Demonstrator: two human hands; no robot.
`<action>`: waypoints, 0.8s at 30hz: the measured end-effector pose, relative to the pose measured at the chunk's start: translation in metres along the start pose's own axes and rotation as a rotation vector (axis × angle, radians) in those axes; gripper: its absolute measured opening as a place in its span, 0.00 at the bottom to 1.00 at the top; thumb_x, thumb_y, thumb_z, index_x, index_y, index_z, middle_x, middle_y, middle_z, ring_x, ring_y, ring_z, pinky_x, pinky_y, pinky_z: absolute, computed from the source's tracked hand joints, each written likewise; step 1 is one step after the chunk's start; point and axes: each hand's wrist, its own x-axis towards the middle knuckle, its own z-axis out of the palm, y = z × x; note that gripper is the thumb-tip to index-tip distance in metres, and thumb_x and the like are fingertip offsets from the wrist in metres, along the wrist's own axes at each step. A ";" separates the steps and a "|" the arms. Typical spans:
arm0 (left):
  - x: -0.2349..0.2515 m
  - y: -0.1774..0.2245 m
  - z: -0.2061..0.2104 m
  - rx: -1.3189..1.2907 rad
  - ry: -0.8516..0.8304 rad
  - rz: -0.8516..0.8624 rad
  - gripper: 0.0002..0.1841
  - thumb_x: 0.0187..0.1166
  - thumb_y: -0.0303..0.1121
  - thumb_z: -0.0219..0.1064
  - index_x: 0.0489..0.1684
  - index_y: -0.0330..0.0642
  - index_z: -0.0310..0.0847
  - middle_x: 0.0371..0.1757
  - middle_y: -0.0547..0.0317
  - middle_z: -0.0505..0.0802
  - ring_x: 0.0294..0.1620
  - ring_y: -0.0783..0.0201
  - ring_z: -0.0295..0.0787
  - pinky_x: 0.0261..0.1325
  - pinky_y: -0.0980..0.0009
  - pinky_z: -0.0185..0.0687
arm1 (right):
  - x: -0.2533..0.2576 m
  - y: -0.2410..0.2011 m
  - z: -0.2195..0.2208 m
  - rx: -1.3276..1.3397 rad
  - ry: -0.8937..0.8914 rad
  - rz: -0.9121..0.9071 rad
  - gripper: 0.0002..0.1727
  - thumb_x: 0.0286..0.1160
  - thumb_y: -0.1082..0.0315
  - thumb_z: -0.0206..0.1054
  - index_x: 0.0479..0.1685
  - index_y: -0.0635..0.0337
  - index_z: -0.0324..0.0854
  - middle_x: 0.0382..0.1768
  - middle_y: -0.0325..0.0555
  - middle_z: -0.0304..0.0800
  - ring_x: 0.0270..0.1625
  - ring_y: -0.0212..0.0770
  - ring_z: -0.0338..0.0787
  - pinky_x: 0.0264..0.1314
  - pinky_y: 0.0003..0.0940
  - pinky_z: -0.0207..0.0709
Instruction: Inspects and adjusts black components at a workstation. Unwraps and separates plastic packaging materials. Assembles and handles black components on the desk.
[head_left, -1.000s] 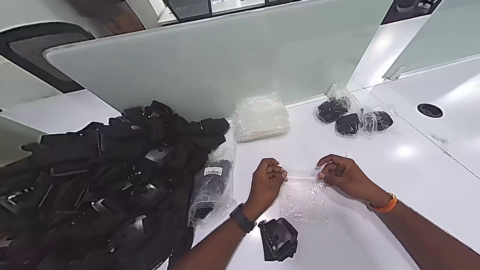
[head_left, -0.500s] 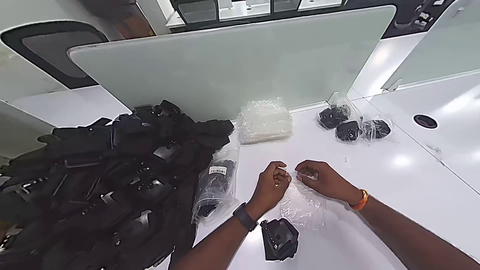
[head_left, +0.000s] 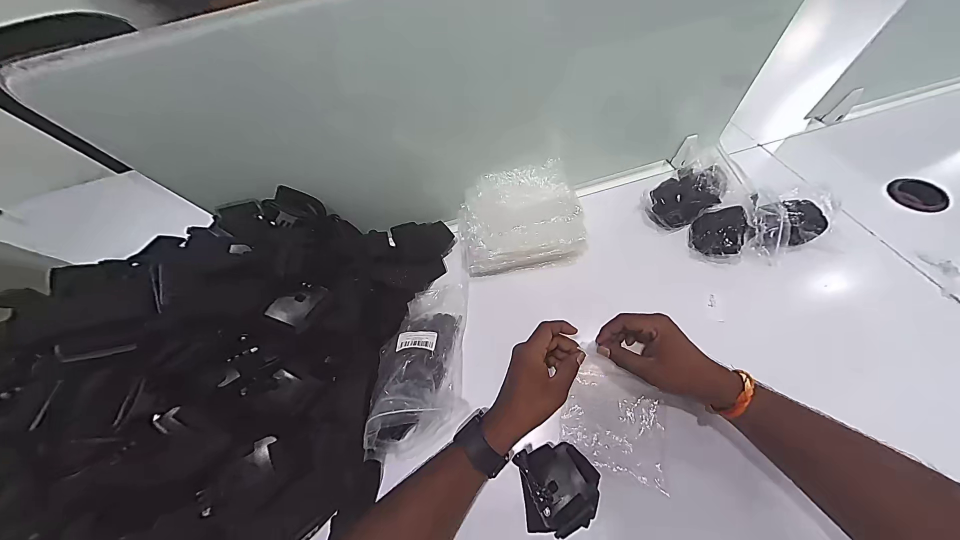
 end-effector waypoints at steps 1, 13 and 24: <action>0.000 0.000 0.000 0.000 0.006 0.000 0.16 0.78 0.26 0.69 0.62 0.32 0.77 0.39 0.61 0.94 0.34 0.72 0.90 0.39 0.76 0.88 | 0.000 0.000 0.000 -0.003 -0.001 -0.005 0.08 0.78 0.67 0.68 0.46 0.61 0.88 0.39 0.34 0.91 0.40 0.20 0.86 0.44 0.19 0.79; 0.000 -0.001 0.001 -0.094 0.074 0.023 0.14 0.75 0.23 0.70 0.57 0.31 0.79 0.41 0.57 0.94 0.37 0.68 0.92 0.40 0.73 0.91 | -0.002 -0.005 0.009 0.002 0.014 -0.021 0.07 0.76 0.67 0.70 0.45 0.60 0.87 0.40 0.35 0.92 0.43 0.22 0.87 0.49 0.21 0.81; -0.003 0.001 0.001 -0.034 0.020 0.063 0.13 0.75 0.24 0.71 0.55 0.34 0.78 0.43 0.59 0.94 0.38 0.69 0.92 0.40 0.73 0.90 | -0.005 -0.004 0.016 -0.044 0.039 -0.060 0.07 0.75 0.68 0.71 0.44 0.61 0.88 0.40 0.37 0.92 0.45 0.23 0.89 0.53 0.22 0.83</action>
